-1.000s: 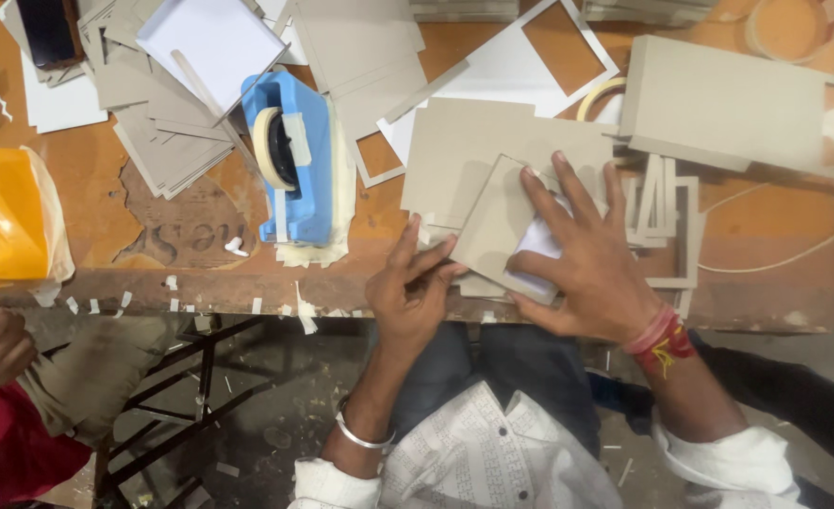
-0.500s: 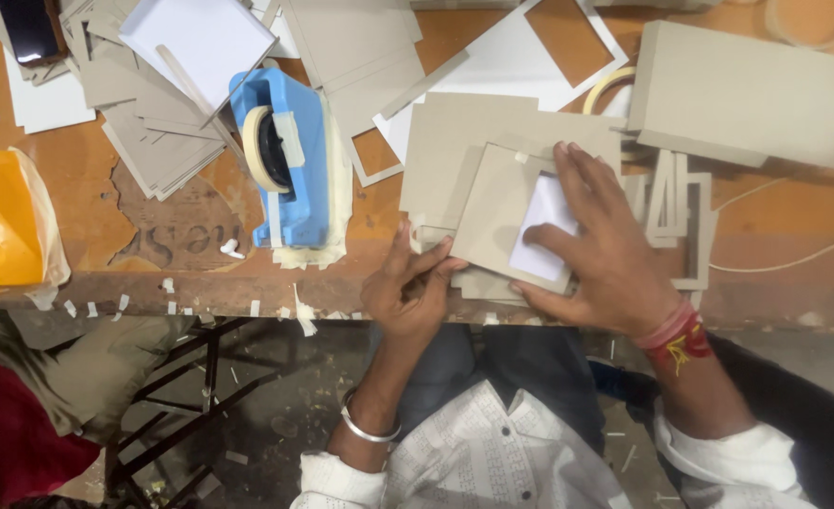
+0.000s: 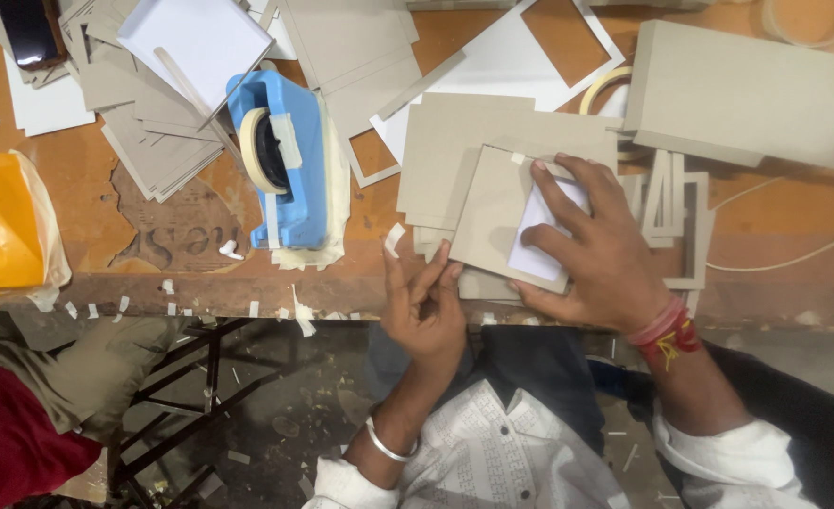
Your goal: The person assembles small photo frames by placing white inserts into beige cardboard frames and securing them with adhesive tape. They repeatedly pick up frames, align inserts, apply tape, and stack completed units on the table.
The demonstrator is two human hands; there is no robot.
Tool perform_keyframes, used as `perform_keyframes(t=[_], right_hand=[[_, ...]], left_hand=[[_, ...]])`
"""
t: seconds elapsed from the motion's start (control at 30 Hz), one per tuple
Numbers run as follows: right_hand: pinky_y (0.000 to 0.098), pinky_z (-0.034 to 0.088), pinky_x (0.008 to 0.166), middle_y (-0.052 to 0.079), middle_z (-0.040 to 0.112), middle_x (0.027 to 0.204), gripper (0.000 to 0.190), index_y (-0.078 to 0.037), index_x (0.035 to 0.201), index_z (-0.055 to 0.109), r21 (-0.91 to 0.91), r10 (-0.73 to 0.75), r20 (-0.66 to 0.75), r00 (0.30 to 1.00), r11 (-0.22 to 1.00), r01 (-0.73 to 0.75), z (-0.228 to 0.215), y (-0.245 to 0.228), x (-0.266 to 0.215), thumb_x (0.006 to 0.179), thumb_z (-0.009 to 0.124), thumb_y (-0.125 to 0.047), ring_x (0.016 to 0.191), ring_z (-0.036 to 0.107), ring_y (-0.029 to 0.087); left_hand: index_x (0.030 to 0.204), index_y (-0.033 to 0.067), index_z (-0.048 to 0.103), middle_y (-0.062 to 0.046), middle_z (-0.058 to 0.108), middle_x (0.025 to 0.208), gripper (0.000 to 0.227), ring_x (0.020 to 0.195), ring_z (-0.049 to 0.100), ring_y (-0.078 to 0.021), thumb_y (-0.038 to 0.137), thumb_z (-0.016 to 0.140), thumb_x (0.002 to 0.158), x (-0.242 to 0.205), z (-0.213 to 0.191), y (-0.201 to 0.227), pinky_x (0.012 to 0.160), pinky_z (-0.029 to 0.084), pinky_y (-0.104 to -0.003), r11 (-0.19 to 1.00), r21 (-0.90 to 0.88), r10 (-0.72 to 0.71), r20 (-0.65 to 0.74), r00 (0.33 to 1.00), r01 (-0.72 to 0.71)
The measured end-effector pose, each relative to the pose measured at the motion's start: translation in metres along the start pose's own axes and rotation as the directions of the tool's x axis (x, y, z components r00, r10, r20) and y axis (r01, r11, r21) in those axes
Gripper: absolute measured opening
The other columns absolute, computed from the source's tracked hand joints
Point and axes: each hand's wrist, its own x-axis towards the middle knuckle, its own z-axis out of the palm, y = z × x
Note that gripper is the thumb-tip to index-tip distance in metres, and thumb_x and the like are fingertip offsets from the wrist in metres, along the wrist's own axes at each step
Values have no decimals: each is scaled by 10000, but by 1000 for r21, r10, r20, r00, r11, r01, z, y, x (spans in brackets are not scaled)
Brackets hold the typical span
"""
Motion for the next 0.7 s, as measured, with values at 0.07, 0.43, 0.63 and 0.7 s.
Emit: perform_keyframes(t=[0.07,0.43,0.63,0.7], right_hand=[[675,344,1116,247,482,1513,440,-52,945,669,-49,10,12,1000,999,-9,2,-2,0,730,815,-407,1368,404,523],[702,296,1122,279,415,1551,415,-66,915,664,-103,-1,66,998,995,8,6,-3,-2,777,771,-443,1384,348,549],[700,270,1140,288,412,1566,395,-91,848,659,-81,7,72,997,997,-2,8,-1,-4,788,777,-462,1410,336,550],[697,263,1146,284,414,1571,383,-99,846,662,-83,14,72,997,997,-8,8,-2,-5,785,777,-459,1413,340,548]], left_hand=[[1574,-127,230,-216,775,1138,762,936,742,-102,-37,702,983,-4,2,1,727,560,-182,1000,0,-13,-19,1000,13],[1570,-94,304,-180,795,1112,744,765,671,-31,-47,737,966,-3,4,1,627,493,-163,995,89,45,-41,998,-41],[1545,-71,308,-145,761,1187,733,792,632,-13,-4,745,961,-4,-6,-7,628,466,-159,1000,-29,0,37,999,1],[1461,-49,387,-127,763,1171,607,796,639,-19,28,735,969,-4,-12,-6,607,455,-143,994,-105,-27,40,999,32]])
